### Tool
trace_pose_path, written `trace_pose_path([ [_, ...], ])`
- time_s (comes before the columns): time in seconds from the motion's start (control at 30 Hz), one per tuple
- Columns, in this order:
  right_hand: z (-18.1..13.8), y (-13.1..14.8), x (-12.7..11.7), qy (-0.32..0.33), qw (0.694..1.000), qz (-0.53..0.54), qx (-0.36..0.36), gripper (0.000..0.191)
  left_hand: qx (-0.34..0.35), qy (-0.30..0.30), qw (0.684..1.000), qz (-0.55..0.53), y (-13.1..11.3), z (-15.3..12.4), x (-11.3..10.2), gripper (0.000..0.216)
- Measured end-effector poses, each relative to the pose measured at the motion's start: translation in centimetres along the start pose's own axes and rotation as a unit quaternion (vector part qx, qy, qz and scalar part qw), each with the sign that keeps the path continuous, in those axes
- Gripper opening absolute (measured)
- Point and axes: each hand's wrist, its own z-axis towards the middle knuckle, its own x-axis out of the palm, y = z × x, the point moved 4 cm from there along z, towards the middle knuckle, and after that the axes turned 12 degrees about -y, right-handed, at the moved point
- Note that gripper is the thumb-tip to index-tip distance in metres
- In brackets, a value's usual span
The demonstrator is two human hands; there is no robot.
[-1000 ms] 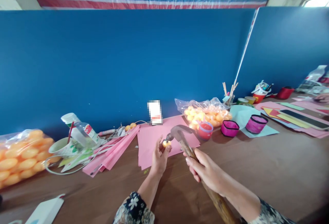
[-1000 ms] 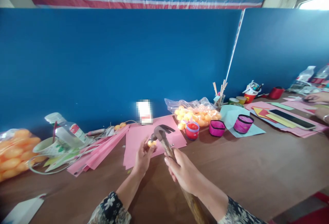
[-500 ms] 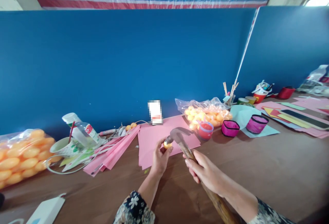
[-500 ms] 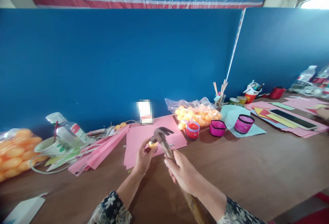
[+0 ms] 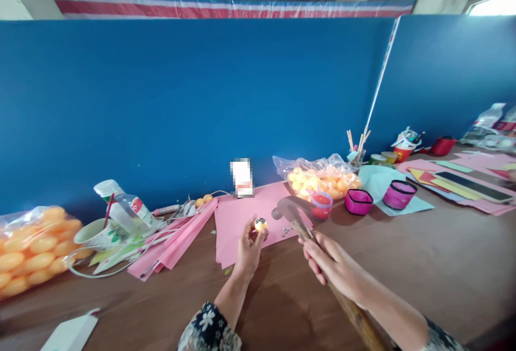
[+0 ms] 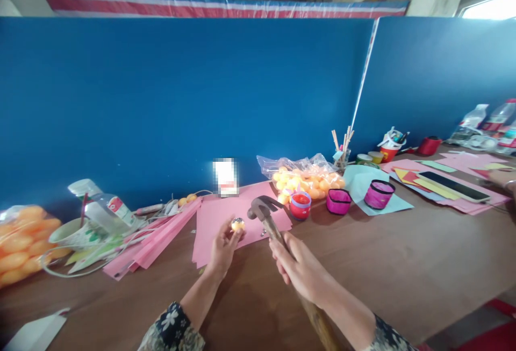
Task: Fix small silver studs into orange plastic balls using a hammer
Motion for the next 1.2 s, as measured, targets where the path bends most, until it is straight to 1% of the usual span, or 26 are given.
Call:
trace_pose_path([
  [0.07,-0.5,-0.4,-1.7,-0.006,0.999,-0.053,0.000,0.038,-0.002,-0.001,1.000,0.001,0.1,0.1,0.0,0.053],
  [0.1,-0.8,-0.7,-2.7,-0.009,0.995,-0.096,-0.006,0.036,-0.004,0.000,1.000,0.006,0.1,0.1,-0.1,0.052],
  [0.13,-1.1,-1.0,-3.8,-0.027,0.988,-0.148,-0.029,0.032,-0.005,0.000,1.000,0.013,0.2,0.2,-0.1,0.051],
  [0.2,-1.7,-1.5,-6.0,-0.078,0.962,-0.252,-0.078,0.025,-0.003,0.001,1.000,0.029,0.2,0.2,-0.1,0.050],
  [0.23,-2.0,-1.9,-6.9,-0.091,0.947,-0.292,-0.095,0.022,0.001,0.003,0.999,0.038,0.1,0.2,0.0,0.050],
  [0.3,-2.5,-2.8,-8.4,-0.091,0.928,-0.345,-0.105,0.018,0.016,0.008,0.998,0.054,0.1,0.2,0.1,0.048],
  [0.37,-2.8,-3.8,-9.5,-0.073,0.917,-0.380,-0.098,0.016,0.033,0.018,0.997,0.069,0.0,0.1,0.2,0.046],
  [0.43,-3.0,-4.6,-10.6,-0.072,0.904,-0.411,-0.096,0.016,0.042,0.029,0.995,0.080,0.0,0.0,0.4,0.046],
  [0.6,-2.8,-6.5,-13.3,-0.097,0.872,-0.467,-0.112,0.021,0.043,0.039,0.994,0.095,0.1,-0.1,0.4,0.047],
  [0.83,-1.1,-8.5,-16.1,-0.104,0.853,-0.491,-0.142,0.028,0.057,0.054,0.989,0.128,0.2,-0.1,0.3,0.046],
  [1.03,0.1,-8.3,-17.1,-0.081,0.840,-0.508,-0.174,0.030,0.063,0.058,0.987,0.138,0.1,-0.2,0.3,0.045],
  [1.2,1.1,-8.1,-17.9,-0.087,0.833,-0.518,-0.176,0.031,0.063,0.055,0.987,0.139,-0.2,-0.2,0.4,0.045],
])
